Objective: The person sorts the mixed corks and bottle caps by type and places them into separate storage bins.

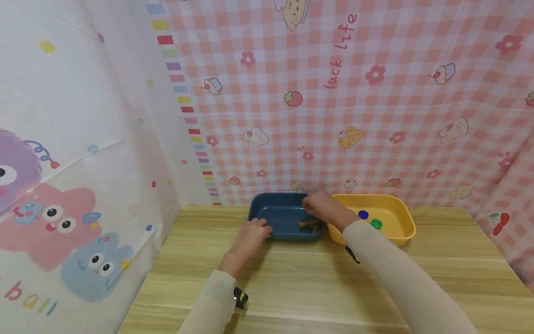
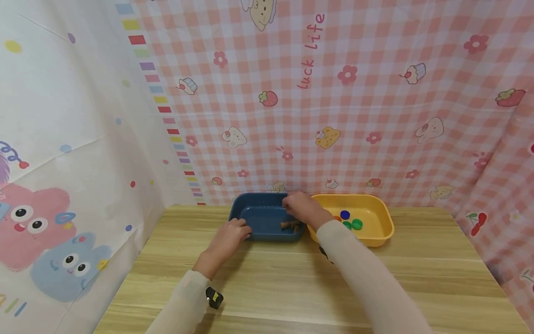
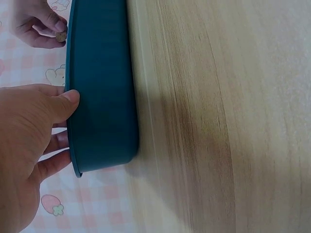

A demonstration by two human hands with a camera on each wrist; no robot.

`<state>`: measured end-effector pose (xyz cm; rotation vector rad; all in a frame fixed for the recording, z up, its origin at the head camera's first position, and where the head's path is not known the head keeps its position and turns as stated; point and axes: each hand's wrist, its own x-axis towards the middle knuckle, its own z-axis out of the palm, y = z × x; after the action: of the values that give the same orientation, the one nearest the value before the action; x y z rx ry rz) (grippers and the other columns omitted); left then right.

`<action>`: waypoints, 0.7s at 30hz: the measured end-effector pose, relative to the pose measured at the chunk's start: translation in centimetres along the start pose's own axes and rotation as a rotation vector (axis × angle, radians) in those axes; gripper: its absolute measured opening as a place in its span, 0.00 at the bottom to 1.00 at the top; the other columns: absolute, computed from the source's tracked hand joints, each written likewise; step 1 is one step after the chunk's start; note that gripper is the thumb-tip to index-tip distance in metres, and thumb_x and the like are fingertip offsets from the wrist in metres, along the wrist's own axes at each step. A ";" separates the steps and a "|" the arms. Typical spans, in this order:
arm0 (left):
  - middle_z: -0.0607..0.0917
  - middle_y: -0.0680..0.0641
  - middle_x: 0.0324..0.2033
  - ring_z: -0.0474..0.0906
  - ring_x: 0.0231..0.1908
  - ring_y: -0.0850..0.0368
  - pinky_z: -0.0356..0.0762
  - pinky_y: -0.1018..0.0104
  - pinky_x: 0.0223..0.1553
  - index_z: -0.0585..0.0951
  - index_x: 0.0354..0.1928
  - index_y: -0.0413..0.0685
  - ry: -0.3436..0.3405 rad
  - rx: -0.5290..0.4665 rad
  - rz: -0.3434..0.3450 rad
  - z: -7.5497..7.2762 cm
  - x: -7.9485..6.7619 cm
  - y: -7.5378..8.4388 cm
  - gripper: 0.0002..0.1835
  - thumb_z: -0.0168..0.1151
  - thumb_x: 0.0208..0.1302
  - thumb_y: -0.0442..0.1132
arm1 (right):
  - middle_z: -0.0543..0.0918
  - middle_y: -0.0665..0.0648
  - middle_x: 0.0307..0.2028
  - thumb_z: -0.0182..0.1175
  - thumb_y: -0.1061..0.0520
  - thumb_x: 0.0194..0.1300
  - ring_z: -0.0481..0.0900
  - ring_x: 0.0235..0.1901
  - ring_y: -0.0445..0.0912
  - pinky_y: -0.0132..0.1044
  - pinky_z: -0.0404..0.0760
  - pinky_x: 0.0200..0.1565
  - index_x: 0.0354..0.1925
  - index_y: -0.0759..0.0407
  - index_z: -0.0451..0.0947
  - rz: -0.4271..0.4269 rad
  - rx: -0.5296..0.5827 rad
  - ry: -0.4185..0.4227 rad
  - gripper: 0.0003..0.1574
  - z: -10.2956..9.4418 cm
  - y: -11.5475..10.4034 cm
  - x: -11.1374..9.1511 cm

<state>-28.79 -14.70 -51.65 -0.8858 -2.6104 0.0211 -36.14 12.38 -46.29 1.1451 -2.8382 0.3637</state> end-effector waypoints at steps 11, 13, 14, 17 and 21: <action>0.82 0.52 0.30 0.78 0.30 0.54 0.79 0.62 0.35 0.91 0.37 0.54 0.020 0.005 0.021 0.1 0.4 0.1 0.03 0.70 0.66 0.40 | 0.84 0.54 0.37 0.70 0.63 0.66 0.83 0.38 0.48 0.42 0.85 0.45 0.43 0.59 0.89 0.067 -0.009 -0.012 0.07 0.7 0.5 0.1; 0.82 0.52 0.30 0.78 0.30 0.54 0.79 0.62 0.34 0.90 0.36 0.55 0.020 0.014 0.023 0.1 0.4 0.1 0.03 0.70 0.67 0.40 | 0.84 0.54 0.36 0.70 0.62 0.66 0.82 0.38 0.48 0.42 0.85 0.44 0.42 0.59 0.89 0.071 -0.019 -0.010 0.06 0.9 0.5 0.1; 0.82 0.52 0.30 0.78 0.30 0.54 0.80 0.62 0.34 0.90 0.36 0.55 0.019 0.016 0.022 0.1 0.4 0.1 0.03 0.70 0.67 0.40 | 0.84 0.54 0.36 0.70 0.62 0.66 0.82 0.38 0.48 0.42 0.85 0.44 0.42 0.59 0.88 0.073 -0.022 -0.012 0.06 0.9 0.5 0.1; 0.82 0.52 0.30 0.78 0.30 0.54 0.80 0.63 0.34 0.90 0.36 0.55 0.015 0.022 0.023 0.1 0.3 0.1 0.02 0.70 0.66 0.40 | 0.84 0.55 0.38 0.69 0.61 0.67 0.83 0.39 0.49 0.43 0.85 0.45 0.44 0.60 0.88 0.084 -0.029 -0.025 0.08 1.0 0.5 0.1; 0.82 0.53 0.30 0.78 0.31 0.54 0.80 0.63 0.35 0.90 0.37 0.55 0.010 0.015 0.020 0.1 0.3 0.1 0.02 0.71 0.66 0.40 | 0.85 0.56 0.41 0.68 0.61 0.69 0.84 0.41 0.49 0.43 0.85 0.46 0.48 0.60 0.87 0.120 -0.012 -0.049 0.11 1.0 0.5 0.1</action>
<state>-29.00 -14.43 -51.70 -0.9043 -2.5884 0.0420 -36.53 12.45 -47.30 0.9981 -2.9559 0.3294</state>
